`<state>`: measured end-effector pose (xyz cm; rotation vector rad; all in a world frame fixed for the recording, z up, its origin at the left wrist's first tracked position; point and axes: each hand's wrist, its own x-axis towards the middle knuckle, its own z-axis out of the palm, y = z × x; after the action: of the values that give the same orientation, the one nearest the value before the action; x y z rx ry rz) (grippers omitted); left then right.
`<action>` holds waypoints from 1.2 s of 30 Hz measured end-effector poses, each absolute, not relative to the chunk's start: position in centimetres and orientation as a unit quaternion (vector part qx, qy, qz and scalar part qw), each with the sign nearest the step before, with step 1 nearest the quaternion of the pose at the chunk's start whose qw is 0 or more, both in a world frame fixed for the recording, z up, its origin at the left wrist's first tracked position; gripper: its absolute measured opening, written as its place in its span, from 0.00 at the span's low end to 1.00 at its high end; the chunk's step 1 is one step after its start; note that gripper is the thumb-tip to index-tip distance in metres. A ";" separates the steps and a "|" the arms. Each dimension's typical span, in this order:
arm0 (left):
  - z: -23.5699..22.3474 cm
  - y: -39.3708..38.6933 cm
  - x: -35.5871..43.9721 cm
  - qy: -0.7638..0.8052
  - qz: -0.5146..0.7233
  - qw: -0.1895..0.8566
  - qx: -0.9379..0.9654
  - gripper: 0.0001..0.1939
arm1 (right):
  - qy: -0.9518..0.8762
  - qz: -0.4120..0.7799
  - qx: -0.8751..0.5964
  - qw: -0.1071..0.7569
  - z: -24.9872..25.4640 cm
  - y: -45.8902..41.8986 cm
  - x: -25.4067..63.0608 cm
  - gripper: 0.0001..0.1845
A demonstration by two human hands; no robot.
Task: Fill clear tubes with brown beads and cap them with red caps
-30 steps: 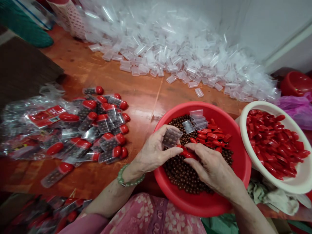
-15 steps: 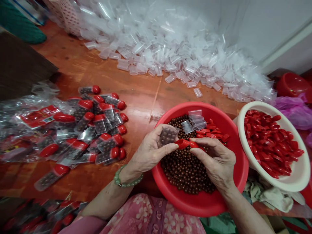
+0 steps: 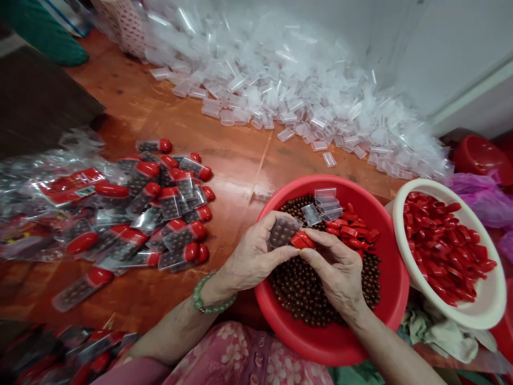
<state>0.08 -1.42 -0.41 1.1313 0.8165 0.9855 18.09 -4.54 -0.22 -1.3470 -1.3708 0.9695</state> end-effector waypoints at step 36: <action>-0.3 -1.3 -0.8 0.304 0.368 0.699 0.533 0.06 | -0.794 0.186 -0.407 0.412 1.3 -1.5 18.0 0.29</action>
<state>-0.84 -1.31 -0.30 1.1877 0.6771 0.8207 18.00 -1.52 1.32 -1.0240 -1.9979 0.4683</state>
